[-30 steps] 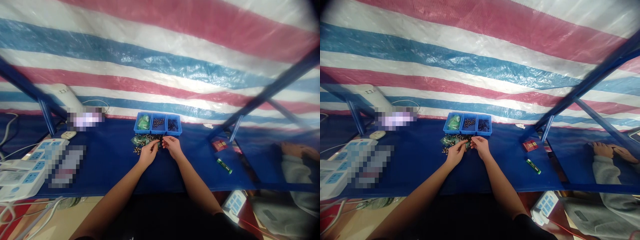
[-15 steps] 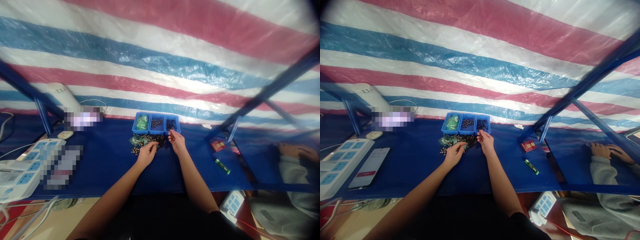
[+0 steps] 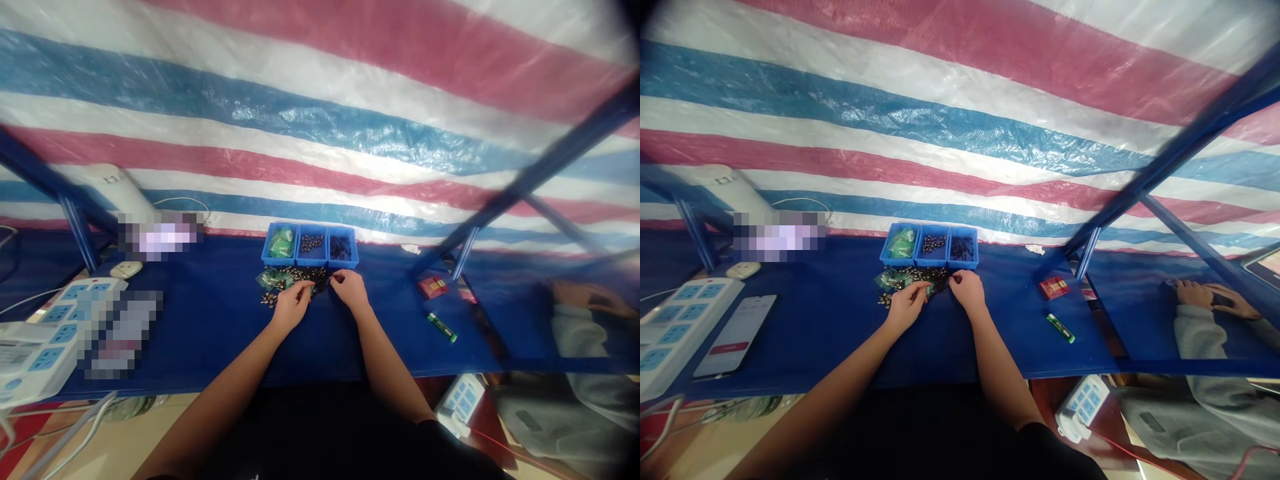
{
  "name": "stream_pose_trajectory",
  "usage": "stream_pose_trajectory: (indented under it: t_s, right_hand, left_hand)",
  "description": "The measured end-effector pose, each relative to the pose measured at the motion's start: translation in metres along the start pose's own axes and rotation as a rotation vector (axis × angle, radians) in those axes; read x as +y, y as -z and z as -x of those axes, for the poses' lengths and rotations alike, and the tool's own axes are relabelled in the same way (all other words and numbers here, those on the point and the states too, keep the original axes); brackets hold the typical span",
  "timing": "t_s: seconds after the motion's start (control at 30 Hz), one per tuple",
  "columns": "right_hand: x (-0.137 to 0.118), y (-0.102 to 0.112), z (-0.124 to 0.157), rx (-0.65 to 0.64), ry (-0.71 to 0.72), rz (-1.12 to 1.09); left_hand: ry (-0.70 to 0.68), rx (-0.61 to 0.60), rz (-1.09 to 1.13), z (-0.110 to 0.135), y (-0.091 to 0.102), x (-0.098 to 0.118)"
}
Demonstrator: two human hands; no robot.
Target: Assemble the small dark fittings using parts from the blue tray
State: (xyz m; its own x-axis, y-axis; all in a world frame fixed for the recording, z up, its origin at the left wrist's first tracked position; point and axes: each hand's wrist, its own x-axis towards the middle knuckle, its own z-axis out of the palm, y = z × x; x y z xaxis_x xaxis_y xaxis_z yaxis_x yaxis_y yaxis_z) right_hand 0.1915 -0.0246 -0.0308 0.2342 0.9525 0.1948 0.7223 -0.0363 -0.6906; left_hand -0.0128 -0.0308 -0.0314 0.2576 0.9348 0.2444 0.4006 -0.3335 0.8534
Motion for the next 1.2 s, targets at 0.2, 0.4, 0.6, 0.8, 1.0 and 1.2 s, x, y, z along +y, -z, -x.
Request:
stream_pose_trajectory:
  t_s: [0.2,0.4,0.6,0.8,1.0,1.2]
  right_hand:
    - [-0.002,-0.004,0.002,0.037,0.026,0.1]
    - [-0.007,-0.003,0.004,0.059,0.004,0.013]
    - [-0.03,-0.001,0.011,-0.065,0.147,-0.327]
    - [-0.042,-0.001,0.016,-0.151,0.26,-0.39]
    - [-0.04,-0.002,0.016,-0.149,0.275,-0.401]
    - [-0.029,0.005,0.01,-0.155,0.246,-0.343]
  left_hand:
    - [-0.01,0.003,0.012,0.0,0.002,0.002]
    - [-0.01,0.001,0.015,0.0,0.002,0.0]
    - [0.037,0.017,0.071,-0.001,0.0,0.0]
    - [0.064,0.028,0.044,-0.002,0.0,-0.001]
    - [0.056,0.031,0.073,-0.001,0.0,-0.001]
    - [0.081,0.059,0.117,0.0,-0.001,0.001]
